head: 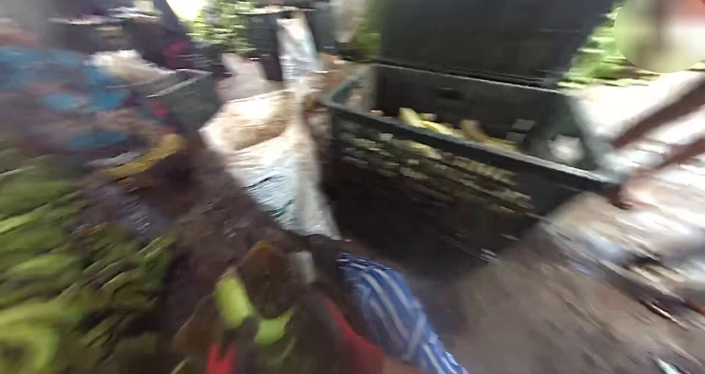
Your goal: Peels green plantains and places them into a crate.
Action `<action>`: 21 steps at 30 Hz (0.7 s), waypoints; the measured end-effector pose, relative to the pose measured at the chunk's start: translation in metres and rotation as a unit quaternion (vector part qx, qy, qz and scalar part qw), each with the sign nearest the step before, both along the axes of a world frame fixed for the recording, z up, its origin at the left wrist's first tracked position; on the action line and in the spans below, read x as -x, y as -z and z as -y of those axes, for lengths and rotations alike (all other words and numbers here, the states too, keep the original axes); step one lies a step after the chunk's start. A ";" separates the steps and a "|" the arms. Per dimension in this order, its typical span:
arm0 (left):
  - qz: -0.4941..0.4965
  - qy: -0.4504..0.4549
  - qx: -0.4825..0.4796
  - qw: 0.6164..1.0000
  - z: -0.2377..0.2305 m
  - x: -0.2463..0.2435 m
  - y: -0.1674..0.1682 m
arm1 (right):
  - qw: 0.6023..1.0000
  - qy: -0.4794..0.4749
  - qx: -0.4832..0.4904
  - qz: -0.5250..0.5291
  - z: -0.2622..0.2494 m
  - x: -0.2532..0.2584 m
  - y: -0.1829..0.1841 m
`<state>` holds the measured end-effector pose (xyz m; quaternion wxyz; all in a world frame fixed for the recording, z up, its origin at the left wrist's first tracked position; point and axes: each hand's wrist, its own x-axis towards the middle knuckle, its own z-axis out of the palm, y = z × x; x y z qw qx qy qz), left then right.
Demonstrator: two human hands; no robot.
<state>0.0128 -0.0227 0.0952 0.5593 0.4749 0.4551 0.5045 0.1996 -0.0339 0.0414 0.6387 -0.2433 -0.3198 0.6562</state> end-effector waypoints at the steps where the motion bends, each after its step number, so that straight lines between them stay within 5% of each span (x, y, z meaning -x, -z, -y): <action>1: -0.002 -0.041 0.015 0.999 0.007 -0.006 -0.018 | 1.000 0.007 0.004 0.015 0.003 0.002 -0.011; 4: 0.070 -0.179 0.019 0.981 0.013 -0.005 -0.057 | 0.997 0.024 -0.012 0.069 0.007 0.002 -0.021; 9: 0.234 -0.244 0.005 0.941 0.008 0.030 -0.042 | 0.974 -0.036 0.127 0.183 0.019 0.015 -0.029; 14: 0.224 -0.307 -0.012 0.925 0.008 0.033 -0.020 | 0.915 -0.088 0.231 0.320 0.044 0.033 -0.013; 21: 0.247 -0.349 -0.043 0.903 0.008 0.041 -0.020 | 0.893 -0.090 0.199 0.393 0.047 0.040 0.015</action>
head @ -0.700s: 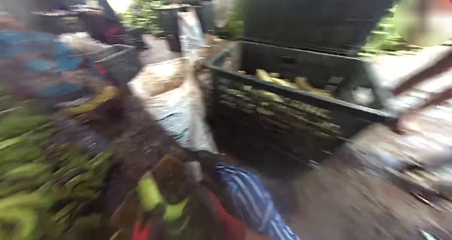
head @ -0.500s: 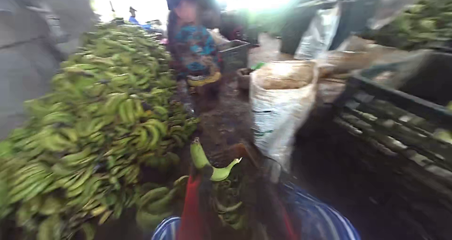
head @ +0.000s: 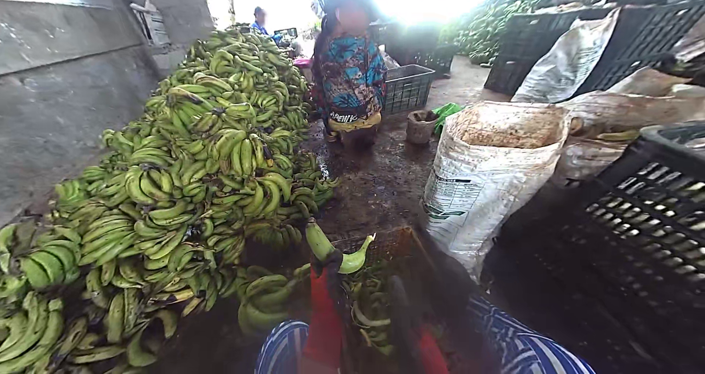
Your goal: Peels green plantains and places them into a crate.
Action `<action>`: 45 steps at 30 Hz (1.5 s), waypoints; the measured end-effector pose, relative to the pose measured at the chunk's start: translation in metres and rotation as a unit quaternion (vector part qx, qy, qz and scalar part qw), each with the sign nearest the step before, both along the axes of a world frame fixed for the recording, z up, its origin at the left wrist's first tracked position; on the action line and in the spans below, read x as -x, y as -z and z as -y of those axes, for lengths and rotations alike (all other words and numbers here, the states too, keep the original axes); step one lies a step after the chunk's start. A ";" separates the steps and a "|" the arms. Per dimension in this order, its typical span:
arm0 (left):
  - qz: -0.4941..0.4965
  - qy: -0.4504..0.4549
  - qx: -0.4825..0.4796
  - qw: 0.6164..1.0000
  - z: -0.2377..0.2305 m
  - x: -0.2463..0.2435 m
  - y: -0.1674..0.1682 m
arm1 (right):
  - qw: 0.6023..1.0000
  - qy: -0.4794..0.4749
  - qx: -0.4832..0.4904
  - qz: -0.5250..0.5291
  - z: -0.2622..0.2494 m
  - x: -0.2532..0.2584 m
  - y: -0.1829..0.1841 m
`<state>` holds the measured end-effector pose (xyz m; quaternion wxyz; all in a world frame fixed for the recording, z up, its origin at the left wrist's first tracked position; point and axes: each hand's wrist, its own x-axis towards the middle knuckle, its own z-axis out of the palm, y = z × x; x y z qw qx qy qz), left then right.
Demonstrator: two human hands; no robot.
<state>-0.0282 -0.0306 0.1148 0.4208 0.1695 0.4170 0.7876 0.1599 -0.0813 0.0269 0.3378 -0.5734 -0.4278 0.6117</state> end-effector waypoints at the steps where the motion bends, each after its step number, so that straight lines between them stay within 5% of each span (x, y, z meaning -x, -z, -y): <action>1: -0.001 -0.006 0.004 1.000 0.001 -0.001 0.000 | 1.000 -0.006 -0.006 -0.001 0.001 0.001 0.002; 6: -0.032 -0.015 -0.010 0.999 0.002 -0.004 0.001 | 1.000 -0.010 -0.005 -0.011 0.007 0.006 -0.021; 14: -0.059 -0.038 -0.008 0.998 0.001 0.000 0.005 | 0.996 -0.019 -0.067 -0.052 0.006 0.009 -0.005; 22: -0.163 -0.003 0.038 0.986 -0.001 -0.007 0.002 | 0.998 0.050 -0.020 -0.022 -0.012 -0.004 0.000; 29: -0.107 -0.023 0.038 0.993 -0.007 -0.006 0.001 | 0.999 0.014 -0.037 -0.008 -0.008 -0.002 0.016; 38: -0.152 -0.038 0.047 0.987 0.002 -0.004 -0.001 | 0.998 0.002 -0.059 -0.019 0.001 0.002 0.008; 45: -0.073 -0.027 0.027 0.997 0.000 -0.003 0.000 | 0.992 0.034 0.003 -0.118 0.001 0.001 0.012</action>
